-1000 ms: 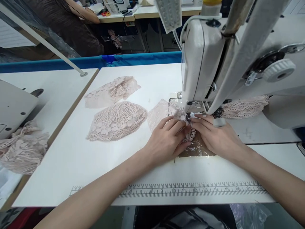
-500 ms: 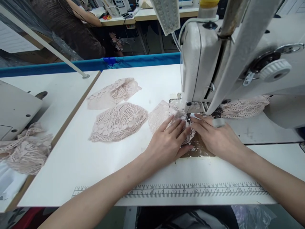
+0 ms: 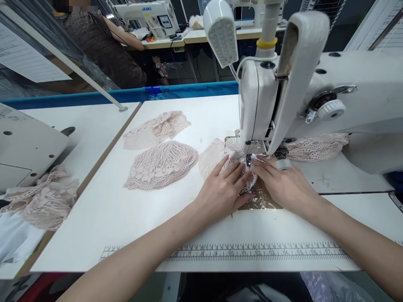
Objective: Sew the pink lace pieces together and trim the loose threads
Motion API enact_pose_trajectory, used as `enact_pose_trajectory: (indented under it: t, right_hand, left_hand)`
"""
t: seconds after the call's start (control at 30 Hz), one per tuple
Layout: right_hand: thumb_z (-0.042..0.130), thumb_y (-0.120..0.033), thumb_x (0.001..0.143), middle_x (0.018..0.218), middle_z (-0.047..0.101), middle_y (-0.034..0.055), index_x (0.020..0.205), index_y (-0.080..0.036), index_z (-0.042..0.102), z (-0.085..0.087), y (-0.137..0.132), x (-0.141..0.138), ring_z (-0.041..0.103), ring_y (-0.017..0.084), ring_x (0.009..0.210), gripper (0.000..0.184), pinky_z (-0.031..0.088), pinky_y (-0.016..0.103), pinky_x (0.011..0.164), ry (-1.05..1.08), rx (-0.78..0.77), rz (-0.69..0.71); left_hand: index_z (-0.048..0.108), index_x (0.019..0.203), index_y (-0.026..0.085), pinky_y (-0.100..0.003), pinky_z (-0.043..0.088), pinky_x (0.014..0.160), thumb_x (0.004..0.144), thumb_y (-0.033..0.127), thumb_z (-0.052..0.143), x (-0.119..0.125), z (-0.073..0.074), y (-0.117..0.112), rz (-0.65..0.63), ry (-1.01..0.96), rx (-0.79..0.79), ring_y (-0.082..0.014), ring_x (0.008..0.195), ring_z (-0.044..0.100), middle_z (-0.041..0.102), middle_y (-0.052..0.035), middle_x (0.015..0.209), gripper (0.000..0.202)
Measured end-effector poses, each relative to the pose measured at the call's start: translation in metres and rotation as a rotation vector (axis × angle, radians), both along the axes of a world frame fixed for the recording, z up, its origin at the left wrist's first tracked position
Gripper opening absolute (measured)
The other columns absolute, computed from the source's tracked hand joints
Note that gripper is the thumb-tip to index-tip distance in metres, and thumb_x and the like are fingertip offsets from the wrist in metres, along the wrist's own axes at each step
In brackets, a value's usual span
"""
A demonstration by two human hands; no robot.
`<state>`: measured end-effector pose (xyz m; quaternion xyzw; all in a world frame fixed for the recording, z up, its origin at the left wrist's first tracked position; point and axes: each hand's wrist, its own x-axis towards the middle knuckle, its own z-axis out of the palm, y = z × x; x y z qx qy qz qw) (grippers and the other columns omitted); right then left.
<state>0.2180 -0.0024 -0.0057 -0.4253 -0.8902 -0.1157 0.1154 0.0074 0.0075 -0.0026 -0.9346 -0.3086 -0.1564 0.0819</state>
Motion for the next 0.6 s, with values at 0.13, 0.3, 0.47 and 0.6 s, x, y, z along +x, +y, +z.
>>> enact_pose_trajectory:
  t: [0.13,0.3,0.47,0.6]
  right_hand:
    - [0.044,-0.003,0.083,0.110,0.071,0.0114,0.125,-0.011,0.054,0.001,0.000,0.001,0.062,0.025,0.104,0.044,0.039,0.046,0.101,0.002,0.032,0.013]
    - [0.044,-0.007,0.088,0.104,0.073,0.0078,0.118,-0.015,0.058,0.005,-0.003,-0.001,0.064,0.020,0.085,0.034,0.042,0.040,0.092,0.070,0.083,0.031]
    - [0.047,-0.004,0.086,0.108,0.072,0.0020,0.103,-0.018,0.064,0.010,-0.003,-0.005,0.062,0.019,0.095,0.028,0.042,0.031,0.077,0.135,0.112,0.139]
    - [0.050,-0.007,0.089,0.105,0.073,0.0012,0.094,-0.018,0.068,0.008,-0.001,-0.007,0.064,0.017,0.090,0.022,0.041,0.029,0.067,0.144,0.161,0.171]
  left_hand:
    - [0.060,0.125,0.011,-0.051,0.035,0.113,0.095,0.044,0.048,-0.003,0.002,0.000,-0.002,-0.022,-0.014,-0.0267,0.122,0.057,0.065,-0.0135,0.124,0.046]
    - [0.066,0.110,0.014,-0.042,0.040,0.111,0.094,0.026,0.052,-0.012,0.006,0.002,-0.105,-0.081,0.064,-0.0179,0.108,0.066,0.072,-0.0067,0.111,0.025]
    - [0.069,0.096,0.018,-0.036,0.046,0.104,0.091,0.013,0.054,-0.014,0.008,0.004,-0.188,-0.086,0.256,-0.0133,0.094,0.069,0.076,0.0011,0.095,0.017]
    - [0.068,0.094,0.017,-0.035,0.048,0.101,0.090,0.011,0.054,-0.011,0.009,0.002,-0.201,-0.114,0.309,-0.0134,0.090,0.069,0.076,0.0003,0.091,0.016]
